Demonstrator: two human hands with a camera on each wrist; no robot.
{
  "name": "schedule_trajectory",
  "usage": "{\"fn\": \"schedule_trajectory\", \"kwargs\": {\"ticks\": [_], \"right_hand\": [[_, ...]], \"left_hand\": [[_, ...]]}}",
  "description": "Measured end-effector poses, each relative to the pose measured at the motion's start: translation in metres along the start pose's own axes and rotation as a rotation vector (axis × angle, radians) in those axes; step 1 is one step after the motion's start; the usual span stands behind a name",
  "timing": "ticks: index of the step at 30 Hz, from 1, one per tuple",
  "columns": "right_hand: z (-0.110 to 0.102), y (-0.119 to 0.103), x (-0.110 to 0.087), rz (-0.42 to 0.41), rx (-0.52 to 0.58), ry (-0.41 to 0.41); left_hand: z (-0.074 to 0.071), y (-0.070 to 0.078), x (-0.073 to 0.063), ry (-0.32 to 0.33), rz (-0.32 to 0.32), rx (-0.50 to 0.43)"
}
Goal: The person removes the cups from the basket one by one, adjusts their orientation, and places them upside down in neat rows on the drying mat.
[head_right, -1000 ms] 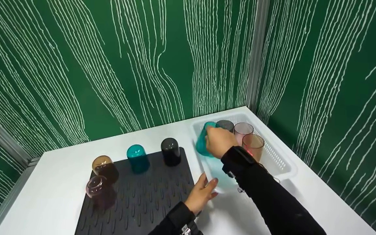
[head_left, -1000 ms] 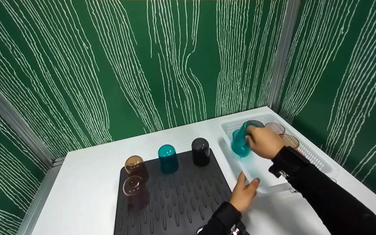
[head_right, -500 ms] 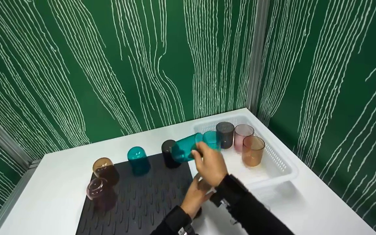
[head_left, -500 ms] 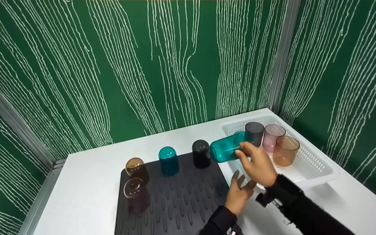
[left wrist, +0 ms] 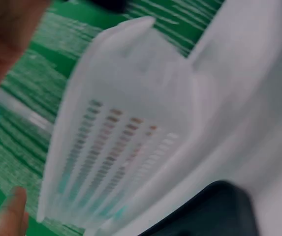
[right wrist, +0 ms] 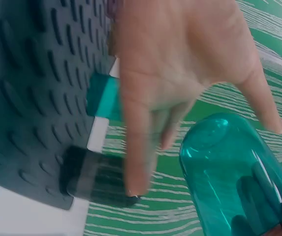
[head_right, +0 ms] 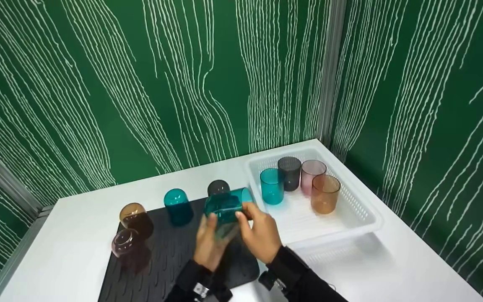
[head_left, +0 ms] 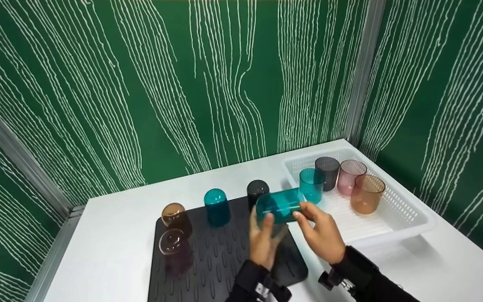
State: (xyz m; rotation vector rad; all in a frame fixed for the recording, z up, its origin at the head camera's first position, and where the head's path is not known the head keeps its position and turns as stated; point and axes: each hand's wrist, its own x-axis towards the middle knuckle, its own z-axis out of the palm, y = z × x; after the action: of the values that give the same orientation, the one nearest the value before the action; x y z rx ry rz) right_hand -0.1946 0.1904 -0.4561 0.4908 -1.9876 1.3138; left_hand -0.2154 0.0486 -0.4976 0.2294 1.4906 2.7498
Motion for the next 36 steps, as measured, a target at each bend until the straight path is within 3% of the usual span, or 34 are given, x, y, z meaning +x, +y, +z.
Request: {"fn": "schedule_trajectory", "kwargs": {"ticks": [4, 7, 12, 18, 24, 28, 31, 36], "right_hand": [[0.008, -0.002, -0.012, 0.020, -0.004, -0.028], [0.014, 0.003, -0.022, -0.015, -0.005, -0.042], [0.025, 0.021, -0.035, -0.115, 0.042, -0.061], [0.030, 0.021, -0.040, -0.118, 0.092, -0.130], [0.029, 0.013, -0.041, 0.014, 0.061, -0.207], [0.028, 0.014, -0.042, 0.058, 0.004, -0.249], [0.027, 0.021, -0.042, 0.015, -0.052, -0.272], [0.027, 0.041, -0.044, -0.123, -0.173, -0.330]], "left_hand": [[-0.012, 0.014, 0.000, 0.014, 0.004, 0.026], [-0.018, 0.022, -0.002, 0.011, 0.020, 0.058], [-0.023, 0.028, -0.004, 0.017, 0.030, 0.127], [-0.030, 0.032, -0.002, 0.024, 0.001, 0.235], [-0.038, 0.039, -0.001, 0.050, 0.036, 0.416], [-0.042, 0.048, 0.001, 0.030, 0.066, 0.527], [-0.043, 0.059, 0.004, 0.003, 0.085, 0.626], [-0.041, 0.082, 0.006, -0.042, 0.156, 0.872]]}}
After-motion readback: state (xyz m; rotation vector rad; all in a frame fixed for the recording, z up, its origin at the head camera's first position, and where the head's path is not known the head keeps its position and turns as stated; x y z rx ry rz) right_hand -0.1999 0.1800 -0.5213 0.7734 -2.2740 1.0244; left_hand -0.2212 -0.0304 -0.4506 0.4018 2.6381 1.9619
